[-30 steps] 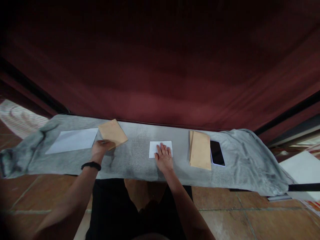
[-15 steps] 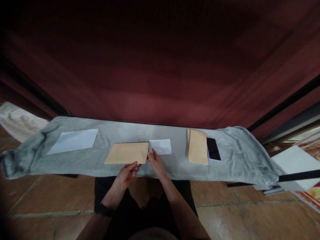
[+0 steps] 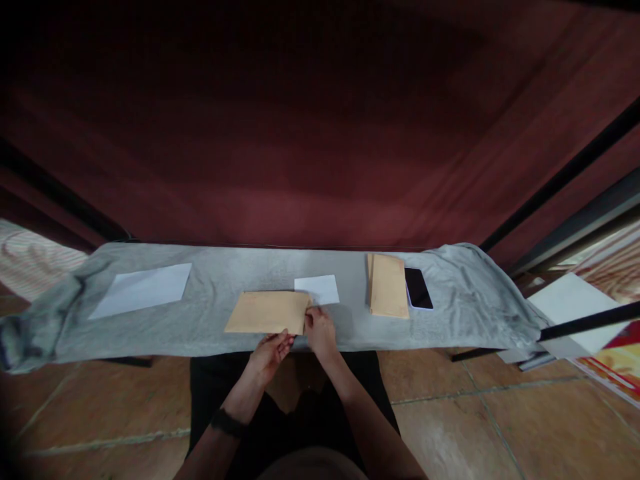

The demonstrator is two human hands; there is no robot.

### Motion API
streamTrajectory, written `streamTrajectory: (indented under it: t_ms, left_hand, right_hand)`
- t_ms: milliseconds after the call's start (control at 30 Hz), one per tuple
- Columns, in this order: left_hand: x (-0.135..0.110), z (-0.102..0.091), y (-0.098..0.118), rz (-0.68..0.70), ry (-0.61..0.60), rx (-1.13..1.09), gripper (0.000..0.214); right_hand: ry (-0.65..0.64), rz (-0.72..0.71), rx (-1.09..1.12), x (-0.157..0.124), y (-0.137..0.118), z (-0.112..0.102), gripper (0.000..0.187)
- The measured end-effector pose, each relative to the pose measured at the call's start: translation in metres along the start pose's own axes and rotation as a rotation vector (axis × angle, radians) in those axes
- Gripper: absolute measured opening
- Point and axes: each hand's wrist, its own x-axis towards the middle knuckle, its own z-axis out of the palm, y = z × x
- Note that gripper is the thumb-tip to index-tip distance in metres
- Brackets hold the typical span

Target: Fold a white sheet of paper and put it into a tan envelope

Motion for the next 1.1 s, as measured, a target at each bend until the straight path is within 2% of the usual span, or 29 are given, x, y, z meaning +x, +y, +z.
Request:
streamTrajectory:
  t_ms: [300,500,600,667,733,767,800,833,900,967,1100]
  left_hand:
    - [0.000,-0.001,-0.003,0.000,0.010,0.117,0.015]
    - [-0.005,0.005,-0.019,-0.006,-0.087,0.171,0.025]
    - [-0.012,0.001,-0.031,0.005,-0.154,0.287,0.035]
    - [-0.019,-0.004,-0.033,0.041,-0.236,0.511,0.040]
    - [-0.027,-0.009,-0.026,0.225,-0.278,0.807,0.040]
    - [-0.031,-0.010,-0.018,0.402,-0.258,0.959,0.038]
    - [-0.034,-0.010,-0.009,0.642,-0.218,1.094,0.032]
    - [-0.035,-0.010,0.003,0.860,-0.198,1.243,0.041]
    - [-0.035,-0.008,0.026,1.132,-0.151,1.547,0.076]
    - [-0.029,-0.006,0.047,1.257,-0.187,1.794,0.096]
    - [-0.019,-0.001,0.066,1.323,-0.332,2.018,0.104]
  right_hand:
    - [-0.236,0.177,0.322,0.014,-0.007,-0.014,0.034]
    - [-0.578,0.425,0.646,0.023,-0.019,-0.027,0.035]
    - [-0.611,0.450,0.686,0.025,-0.022,-0.028,0.038]
    - [-0.596,0.449,0.764,0.023,-0.022,-0.028,0.037]
    - [-0.556,0.439,0.853,0.019,-0.021,-0.031,0.033]
    - [-0.539,0.436,0.884,0.016,-0.021,-0.033,0.032]
    - [-0.528,0.437,0.902,0.012,-0.021,-0.036,0.030]
    - [-0.527,0.440,0.916,0.009,-0.021,-0.039,0.030]
    - [-0.543,0.452,0.942,0.000,-0.023,-0.047,0.033]
    - [-0.560,0.459,0.965,-0.009,-0.024,-0.056,0.039]
    - [-0.564,0.468,0.986,-0.027,-0.025,-0.073,0.047]
